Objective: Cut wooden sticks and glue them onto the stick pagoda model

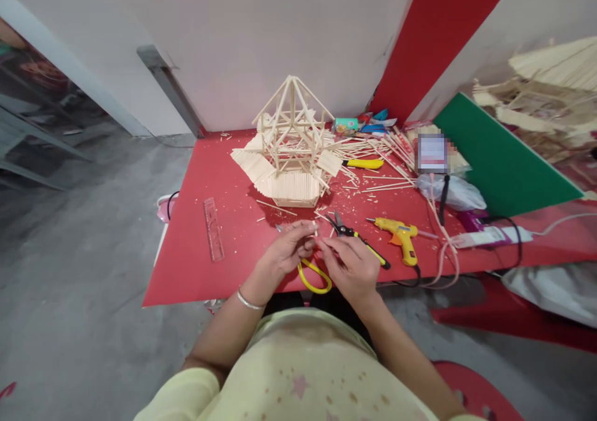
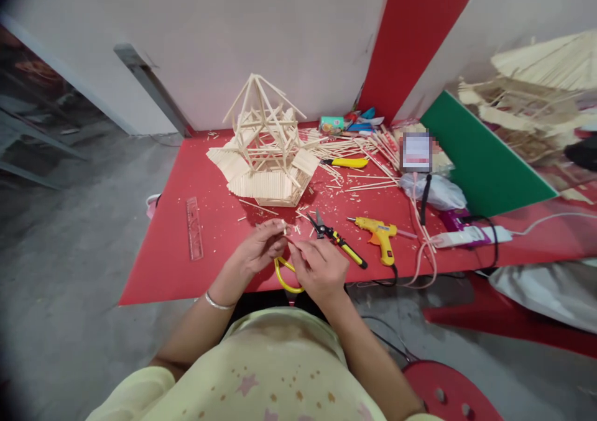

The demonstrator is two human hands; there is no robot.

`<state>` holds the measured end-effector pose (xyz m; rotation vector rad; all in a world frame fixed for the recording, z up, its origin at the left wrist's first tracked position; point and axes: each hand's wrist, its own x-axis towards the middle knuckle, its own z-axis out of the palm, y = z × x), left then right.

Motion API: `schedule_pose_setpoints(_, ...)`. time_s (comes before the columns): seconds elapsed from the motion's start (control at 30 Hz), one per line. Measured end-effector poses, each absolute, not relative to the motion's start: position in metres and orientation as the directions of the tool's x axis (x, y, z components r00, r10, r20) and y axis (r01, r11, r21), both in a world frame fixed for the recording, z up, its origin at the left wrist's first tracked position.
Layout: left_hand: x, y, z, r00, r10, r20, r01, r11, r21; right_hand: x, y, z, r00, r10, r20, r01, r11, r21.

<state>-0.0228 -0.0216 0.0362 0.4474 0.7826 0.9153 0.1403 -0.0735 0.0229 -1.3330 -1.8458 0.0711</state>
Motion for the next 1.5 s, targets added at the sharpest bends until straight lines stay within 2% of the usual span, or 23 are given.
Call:
schedule_pose_setpoints(0.1, -0.033, -0.023, 0.03, 0.259, 0.884, -0.388, -0.55, 0.466, 0.694, 0.139, -0.083, 0.011, -0.168, 0.882, 0.44, 0.798, 0.384, -0.465)
schedule_pose_setpoints(0.23, -0.047, -0.025, 0.012, 0.194, 0.907, -0.374, -0.525, 0.418, 0.741, 0.127, -0.09, 0.002, -0.316, 0.941, 0.119, 0.895, 0.337, -0.293)
schedule_pose_setpoints(0.3, -0.051, -0.028, 0.005, 0.169, 0.918, -0.359, -0.517, 0.393, 0.76, 0.12, -0.09, 0.001, -0.325, 0.946, 0.018, 0.921, 0.32, -0.221)
schedule_pose_setpoints(0.53, -0.066, -0.037, -0.008, 0.113, 0.951, -0.289, -0.491, 0.306, 0.816, 0.115, -0.09, 0.001, -0.289, 0.953, -0.091, 0.941, 0.265, -0.21)
schedule_pose_setpoints(0.67, -0.072, -0.038, -0.013, 0.047, 0.96, -0.278, -0.484, 0.265, 0.834, 0.117, -0.087, -0.003, -0.318, 0.93, -0.187, 0.947, 0.299, -0.121)
schedule_pose_setpoints(0.8, -0.075, -0.038, -0.01, -0.001, 0.96, -0.28, -0.499, 0.242, 0.832, 0.124, -0.078, -0.002, -0.297, 0.937, -0.185, 0.952, 0.276, -0.133)
schedule_pose_setpoints(0.93, -0.08, -0.039, -0.004, -0.078, 0.963, -0.257, -0.435, 0.198, 0.878, 0.135, -0.078, 0.005, -0.272, 0.95, -0.153, 0.935, 0.224, -0.274)
schedule_pose_setpoints(1.03, -0.084, -0.042, -0.002, -0.13, 0.964, -0.231, -0.34, 0.175, 0.924, 0.137, -0.083, 0.011, -0.259, 0.963, -0.073, 0.891, 0.209, -0.404)
schedule_pose_setpoints(1.17, -0.083, -0.047, -0.004, -0.07, 0.982, -0.177, -0.241, 0.156, 0.958, 0.132, -0.085, 0.016, -0.282, 0.959, 0.01, 0.822, 0.248, -0.513)
schedule_pose_setpoints(1.33, -0.079, -0.049, -0.001, 0.044, 0.995, -0.088, -0.139, 0.093, 0.986, 0.127, -0.08, 0.018, -0.314, 0.948, -0.04, 0.806, 0.244, -0.54)
schedule_pose_setpoints(1.5, -0.087, -0.048, 0.006, 0.056, 0.998, -0.024, -0.021, 0.025, 0.999, 0.122, -0.076, 0.024, -0.343, 0.935, -0.088, 0.82, 0.253, -0.514)
